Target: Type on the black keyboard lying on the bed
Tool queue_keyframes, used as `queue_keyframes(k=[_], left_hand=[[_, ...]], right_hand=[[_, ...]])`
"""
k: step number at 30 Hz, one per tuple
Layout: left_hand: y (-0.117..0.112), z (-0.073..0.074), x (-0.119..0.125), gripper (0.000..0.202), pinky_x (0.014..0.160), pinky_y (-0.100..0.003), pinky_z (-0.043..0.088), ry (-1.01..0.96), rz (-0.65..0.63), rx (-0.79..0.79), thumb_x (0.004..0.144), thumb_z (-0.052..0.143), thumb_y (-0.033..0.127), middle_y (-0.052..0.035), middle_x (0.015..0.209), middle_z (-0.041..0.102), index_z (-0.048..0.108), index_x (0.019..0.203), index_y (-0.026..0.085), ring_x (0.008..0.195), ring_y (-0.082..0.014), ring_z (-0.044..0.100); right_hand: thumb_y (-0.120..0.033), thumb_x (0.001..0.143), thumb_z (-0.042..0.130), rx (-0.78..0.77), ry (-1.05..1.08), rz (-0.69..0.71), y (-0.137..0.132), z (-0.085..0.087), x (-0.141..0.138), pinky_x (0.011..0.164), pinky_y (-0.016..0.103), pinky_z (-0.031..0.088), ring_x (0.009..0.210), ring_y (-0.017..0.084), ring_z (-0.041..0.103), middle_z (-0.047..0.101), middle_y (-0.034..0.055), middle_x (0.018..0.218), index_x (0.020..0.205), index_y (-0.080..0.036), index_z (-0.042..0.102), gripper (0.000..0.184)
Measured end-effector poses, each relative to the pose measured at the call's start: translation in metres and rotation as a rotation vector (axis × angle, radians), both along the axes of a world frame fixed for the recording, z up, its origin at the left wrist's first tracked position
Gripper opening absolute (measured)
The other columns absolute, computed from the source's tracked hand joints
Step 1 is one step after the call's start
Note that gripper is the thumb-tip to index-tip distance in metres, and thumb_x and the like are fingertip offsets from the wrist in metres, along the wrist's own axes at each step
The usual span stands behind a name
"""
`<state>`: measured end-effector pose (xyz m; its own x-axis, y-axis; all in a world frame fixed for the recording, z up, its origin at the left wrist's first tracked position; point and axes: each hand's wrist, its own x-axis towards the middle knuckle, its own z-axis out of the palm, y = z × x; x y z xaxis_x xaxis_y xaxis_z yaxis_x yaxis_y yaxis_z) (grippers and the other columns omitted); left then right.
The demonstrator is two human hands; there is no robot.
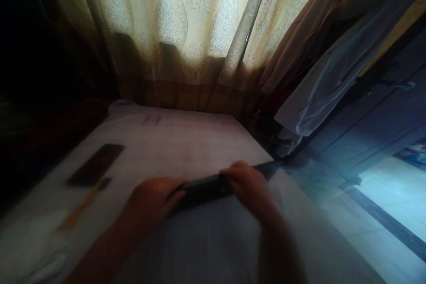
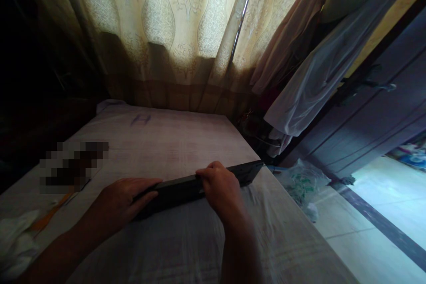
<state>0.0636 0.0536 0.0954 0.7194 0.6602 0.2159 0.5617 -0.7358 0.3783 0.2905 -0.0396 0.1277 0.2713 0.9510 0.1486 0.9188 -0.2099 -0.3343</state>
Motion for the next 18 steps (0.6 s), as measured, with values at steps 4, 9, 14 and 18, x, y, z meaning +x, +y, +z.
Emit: queue_keyframes(k=[4,9,14,18], left_hand=[[0.001,0.002,-0.002,0.034,0.086,-0.039,0.052,0.033,-0.002,-0.021,0.092,0.047,0.036,-0.0041,0.11,0.074,0.067,0.118,0.026,0.095,-0.0233,0.069],[0.002,0.001,-0.005,0.035,0.084,-0.04,0.052,0.032,-0.004,-0.042,0.092,0.047,0.037,-0.0035,0.11,0.074,0.066,0.119,0.028,0.095,-0.0244,0.069],[0.012,0.005,-0.016,0.034,0.083,-0.038,0.053,0.046,0.016,-0.067,0.089,0.048,0.037,-0.003,0.11,0.074,0.069,0.115,0.029,0.095,-0.0241,0.07],[0.027,0.006,-0.039,0.035,0.086,-0.038,0.053,0.082,0.032,-0.103,0.087,0.049,0.043,-0.0011,0.11,0.074,0.07,0.113,0.031,0.098,-0.0246,0.07]], right_hand=[[-0.012,0.087,0.051,0.032,0.019,-0.068,-0.003,-0.009,0.024,0.077,0.03,0.045,0.085,0.018,0.063,0.066,0.0061,0.097,0.106,-0.025,0.075,0.032],[-0.012,0.087,0.05,0.104,0.038,-0.132,-0.007,-0.018,0.044,0.081,0.032,0.046,0.089,0.019,0.063,0.068,0.0068,0.097,0.105,-0.023,0.074,0.033],[-0.012,0.087,0.05,0.094,0.052,-0.125,-0.005,-0.016,0.041,0.08,0.031,0.046,0.088,0.019,0.063,0.067,0.007,0.097,0.105,-0.022,0.074,0.032],[-0.013,0.088,0.051,0.073,0.055,-0.041,-0.001,-0.011,0.026,0.078,0.03,0.046,0.085,0.018,0.063,0.067,0.0057,0.095,0.105,-0.025,0.075,0.031]])
